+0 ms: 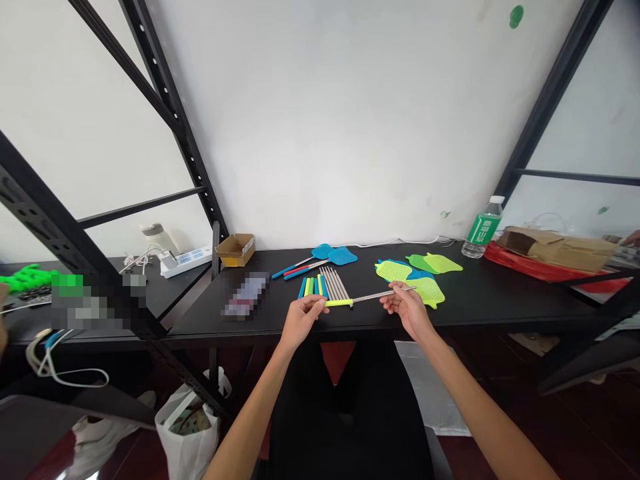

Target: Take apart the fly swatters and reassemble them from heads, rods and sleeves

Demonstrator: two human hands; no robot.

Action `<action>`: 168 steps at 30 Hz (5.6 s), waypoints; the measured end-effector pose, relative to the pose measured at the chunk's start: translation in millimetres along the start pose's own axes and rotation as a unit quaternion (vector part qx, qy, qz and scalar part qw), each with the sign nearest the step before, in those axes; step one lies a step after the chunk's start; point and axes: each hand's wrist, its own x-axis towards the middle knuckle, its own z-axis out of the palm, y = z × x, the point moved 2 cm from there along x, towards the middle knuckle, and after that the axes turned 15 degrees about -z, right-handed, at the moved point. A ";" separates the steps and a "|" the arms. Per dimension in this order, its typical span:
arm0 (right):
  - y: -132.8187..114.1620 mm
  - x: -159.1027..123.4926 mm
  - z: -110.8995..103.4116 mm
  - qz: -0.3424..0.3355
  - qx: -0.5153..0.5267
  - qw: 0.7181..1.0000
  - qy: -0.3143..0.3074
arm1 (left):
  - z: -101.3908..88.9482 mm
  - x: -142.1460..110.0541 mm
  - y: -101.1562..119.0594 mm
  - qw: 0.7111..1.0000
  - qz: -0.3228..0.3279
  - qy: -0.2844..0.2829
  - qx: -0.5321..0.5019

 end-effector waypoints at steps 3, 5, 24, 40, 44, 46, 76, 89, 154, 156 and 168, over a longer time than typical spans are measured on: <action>-0.4 0.1 0.7 -0.002 -0.002 1.000 -0.004 | 0.2 -1.2 2.8 1.000 -0.006 0.005 -0.001; -0.4 0.0 0.8 -0.005 -0.003 1.000 -0.006 | 0.3 -2.5 5.5 1.000 -0.013 0.011 -0.001; 3.6 0.5 -4.2 -0.014 -0.010 1.000 -0.022 | -2.5 -3.5 8.6 0.999 -0.026 0.029 -0.023; 4.7 0.2 -3.1 -0.017 -0.020 1.000 -0.006 | -6.2 -2.7 5.2 0.999 -0.025 0.014 -0.043; 5.1 -0.3 -3.6 -0.012 -0.023 1.000 -0.001 | -7.4 -1.8 4.0 0.999 -0.020 0.007 -0.049; 5.4 -0.5 -3.9 -0.010 -0.028 1.000 0.000 | -8.6 -0.4 2.0 0.999 -0.018 0.003 -0.051; 4.6 0.9 -6.7 -0.016 -0.009 0.998 -0.053 | -8.4 -0.2 0.2 0.998 -0.027 -0.002 -0.054; 1.4 -1.1 -1.8 -0.022 -0.044 0.997 -0.052 | -9.5 -0.1 0.7 0.998 -0.020 -0.008 -0.067; 4.8 -0.2 -2.6 -0.045 -0.125 0.986 -0.104 | -11.5 3.6 -0.5 0.977 -0.009 0.053 -0.204; 5.9 0.1 -2.8 -0.042 -0.123 0.986 -0.104 | -11.7 4.1 -1.1 0.977 -0.007 0.053 -0.209; 2.6 -2.7 0.5 -0.063 -0.184 0.970 -0.146 | -11.7 4.2 -1.9 0.976 -0.008 0.034 -0.213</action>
